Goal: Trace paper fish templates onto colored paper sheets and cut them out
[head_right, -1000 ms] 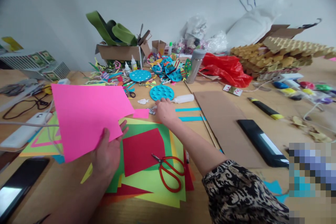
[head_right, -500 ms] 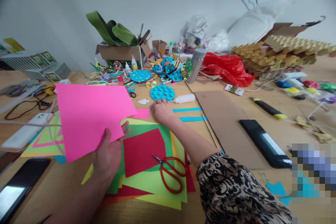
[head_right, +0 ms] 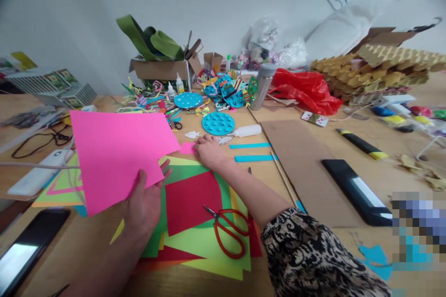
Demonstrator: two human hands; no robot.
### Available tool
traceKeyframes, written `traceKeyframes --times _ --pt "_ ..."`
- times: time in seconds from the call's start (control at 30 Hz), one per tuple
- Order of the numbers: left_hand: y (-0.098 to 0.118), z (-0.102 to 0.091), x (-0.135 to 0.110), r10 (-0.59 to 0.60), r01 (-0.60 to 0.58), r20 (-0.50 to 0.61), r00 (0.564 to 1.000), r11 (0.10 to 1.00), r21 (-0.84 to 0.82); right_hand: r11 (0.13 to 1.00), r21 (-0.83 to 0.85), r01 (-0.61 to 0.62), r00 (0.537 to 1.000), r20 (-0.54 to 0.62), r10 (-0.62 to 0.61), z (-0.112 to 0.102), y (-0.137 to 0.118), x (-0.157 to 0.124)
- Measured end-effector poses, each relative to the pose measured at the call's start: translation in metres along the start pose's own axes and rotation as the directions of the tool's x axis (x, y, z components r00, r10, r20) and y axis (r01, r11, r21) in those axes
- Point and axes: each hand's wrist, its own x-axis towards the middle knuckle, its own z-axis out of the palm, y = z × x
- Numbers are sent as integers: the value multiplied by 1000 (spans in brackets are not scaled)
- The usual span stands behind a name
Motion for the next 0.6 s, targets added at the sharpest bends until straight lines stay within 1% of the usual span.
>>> traceKeyframes --times 0.07,0.17,0.47,0.5,0.53,0.57,0.6 --pt "0 0 0 -8 8 -5 1000 1000 -2 999 -10 -35 999 -4 35 1 4 2" --pt "0 0 -1 -25 25 0 1000 1000 -8 998 -12 -56 998 -11 55 2 8 2" --pt "1 0 -2 -74 74 -5 997 997 -33 999 33 -22 999 -30 23 2 10 -6" --pt "1 0 -2 -90 90 -2 996 995 -42 997 69 -34 998 -51 38 1 11 -6" --pt "1 -1 -2 -112 112 1 994 992 -51 986 151 -64 994 -80 77 -2 13 -6" --pt "1 -1 -2 -136 137 9 991 989 -63 951 288 -111 984 -104 146 -6 15 -6" --pt "0 -2 -2 -159 160 19 987 984 -76 864 477 -162 966 -104 238 -11 16 -7"
